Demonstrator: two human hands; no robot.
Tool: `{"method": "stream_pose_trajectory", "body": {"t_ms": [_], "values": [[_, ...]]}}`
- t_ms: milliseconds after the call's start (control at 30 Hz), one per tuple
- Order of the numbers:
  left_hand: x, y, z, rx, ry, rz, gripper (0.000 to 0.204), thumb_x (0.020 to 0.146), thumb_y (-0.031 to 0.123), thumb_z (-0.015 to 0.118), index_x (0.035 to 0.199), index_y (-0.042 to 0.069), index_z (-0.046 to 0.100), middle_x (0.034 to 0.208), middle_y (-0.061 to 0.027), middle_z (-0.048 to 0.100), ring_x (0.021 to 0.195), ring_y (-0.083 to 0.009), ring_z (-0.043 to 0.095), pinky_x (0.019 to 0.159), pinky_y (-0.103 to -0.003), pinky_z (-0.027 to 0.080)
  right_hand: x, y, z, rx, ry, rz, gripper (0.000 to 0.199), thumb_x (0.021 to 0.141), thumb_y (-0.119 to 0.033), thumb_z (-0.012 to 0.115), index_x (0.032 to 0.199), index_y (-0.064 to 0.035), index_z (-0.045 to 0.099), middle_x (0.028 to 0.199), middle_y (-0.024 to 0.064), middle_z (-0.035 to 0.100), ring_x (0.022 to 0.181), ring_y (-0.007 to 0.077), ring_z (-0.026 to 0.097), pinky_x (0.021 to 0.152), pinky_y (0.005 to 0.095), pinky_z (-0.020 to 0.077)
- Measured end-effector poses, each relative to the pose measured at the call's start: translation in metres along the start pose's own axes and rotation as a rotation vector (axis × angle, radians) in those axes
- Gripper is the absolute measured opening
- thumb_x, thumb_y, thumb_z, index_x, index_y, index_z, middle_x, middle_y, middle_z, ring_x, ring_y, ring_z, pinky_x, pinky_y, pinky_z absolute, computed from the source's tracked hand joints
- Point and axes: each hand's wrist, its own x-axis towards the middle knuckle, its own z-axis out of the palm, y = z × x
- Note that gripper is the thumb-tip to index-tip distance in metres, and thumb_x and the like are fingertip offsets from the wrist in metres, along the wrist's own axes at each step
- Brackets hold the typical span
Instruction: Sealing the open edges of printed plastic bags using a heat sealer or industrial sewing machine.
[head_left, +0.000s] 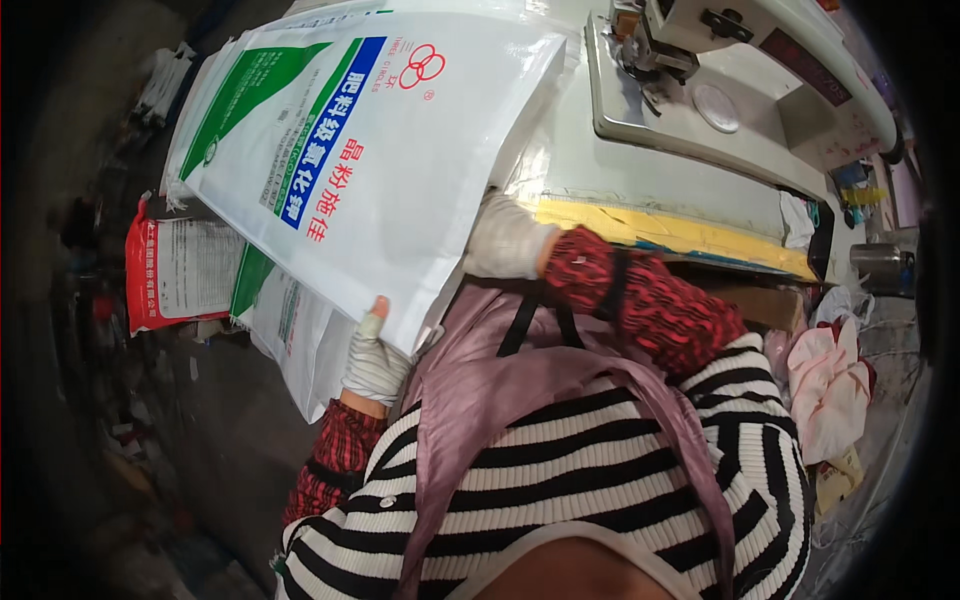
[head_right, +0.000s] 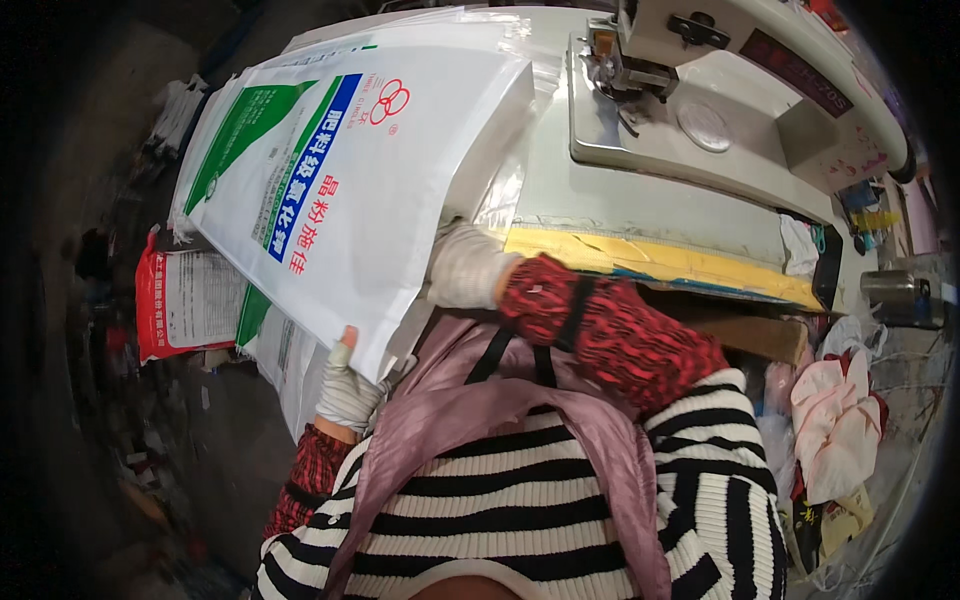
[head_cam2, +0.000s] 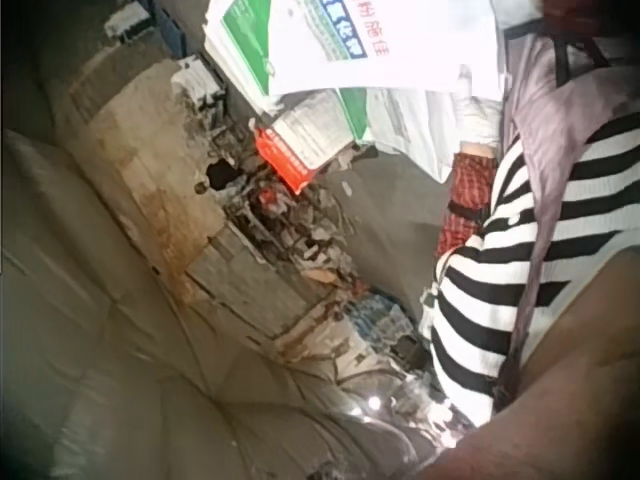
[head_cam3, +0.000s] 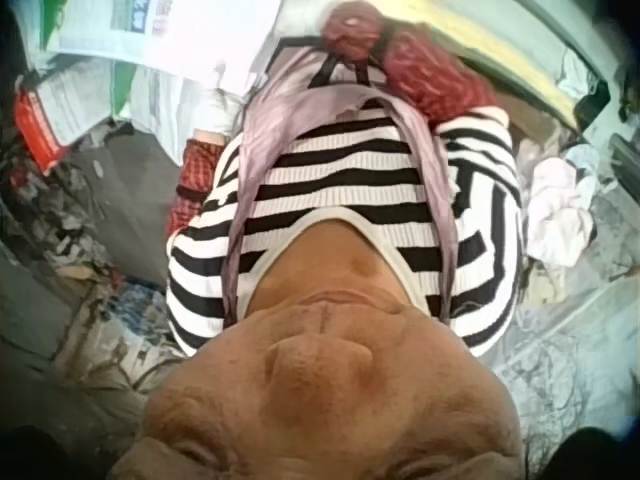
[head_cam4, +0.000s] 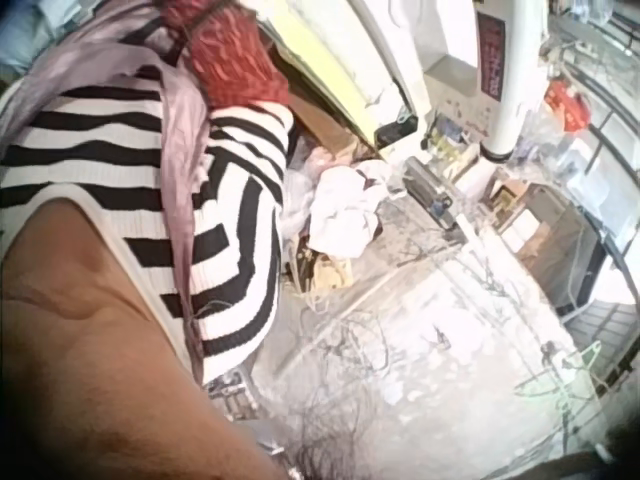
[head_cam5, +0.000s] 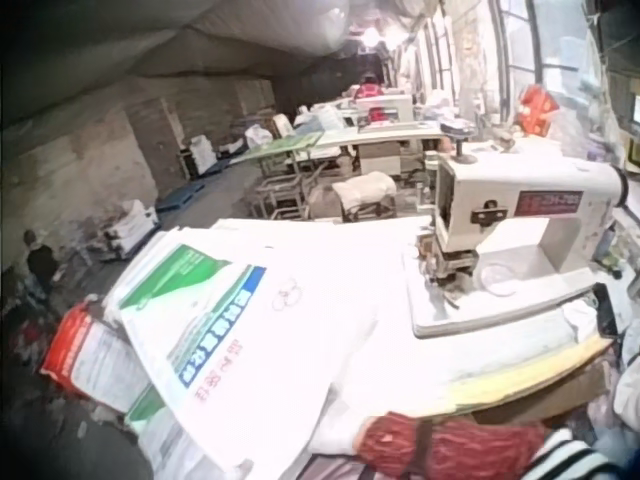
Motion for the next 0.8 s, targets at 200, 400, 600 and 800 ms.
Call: {"method": "stream_pose_trajectory", "body": {"t_ms": [200,400,600,800], "values": [[-0.009,0.013,-0.004,1.583,-0.029,0.158,0.020,0.090,0.010,0.053,0.105,-0.001,0.059,0.076,-0.0118,0.064,0.062,-0.0213,0.057,0.059,-0.030,0.047,0.023,0.021,0.031,0.054,0.140,0.088,0.033,0.082,-0.015,0.054,0.113,-0.0080,0.062,0.111,0.0135,0.062,0.101,0.0287,0.059,0.091,0.0380,0.0440],[0.004,0.009,-0.040,0.215,0.346,0.076,0.034,0.085,0.015,0.063,0.118,0.010,0.053,0.104,-0.0088,0.061,0.090,-0.0233,0.063,0.073,-0.039,0.050,0.025,0.061,0.014,0.072,0.332,0.291,0.027,0.082,-0.012,0.054,0.107,-0.0057,0.063,0.097,0.0157,0.065,0.088,0.0285,0.062,0.079,0.0375,0.0487],[0.008,0.009,-0.047,0.246,0.414,0.146,0.035,0.089,0.025,0.061,0.118,0.011,0.048,0.110,-0.0082,0.059,0.098,-0.0257,0.059,0.080,-0.047,0.048,-0.024,0.064,-0.081,0.931,1.043,0.724,0.011,0.087,-0.007,0.055,0.094,-0.0021,0.062,0.081,0.0127,0.066,0.064,0.0227,0.060,0.058,0.0308,0.0500],[0.007,0.010,-0.053,0.332,0.489,0.153,0.037,0.089,0.025,0.059,0.120,0.011,0.044,0.113,-0.0098,0.056,0.102,-0.0260,0.057,0.084,-0.053,0.044,0.026,0.108,-0.091,0.233,0.287,0.815,0.060,0.074,-0.040,0.063,0.119,-0.0011,0.058,0.106,0.0227,0.064,0.101,0.0349,0.061,0.093,0.0372,0.0447]]}}
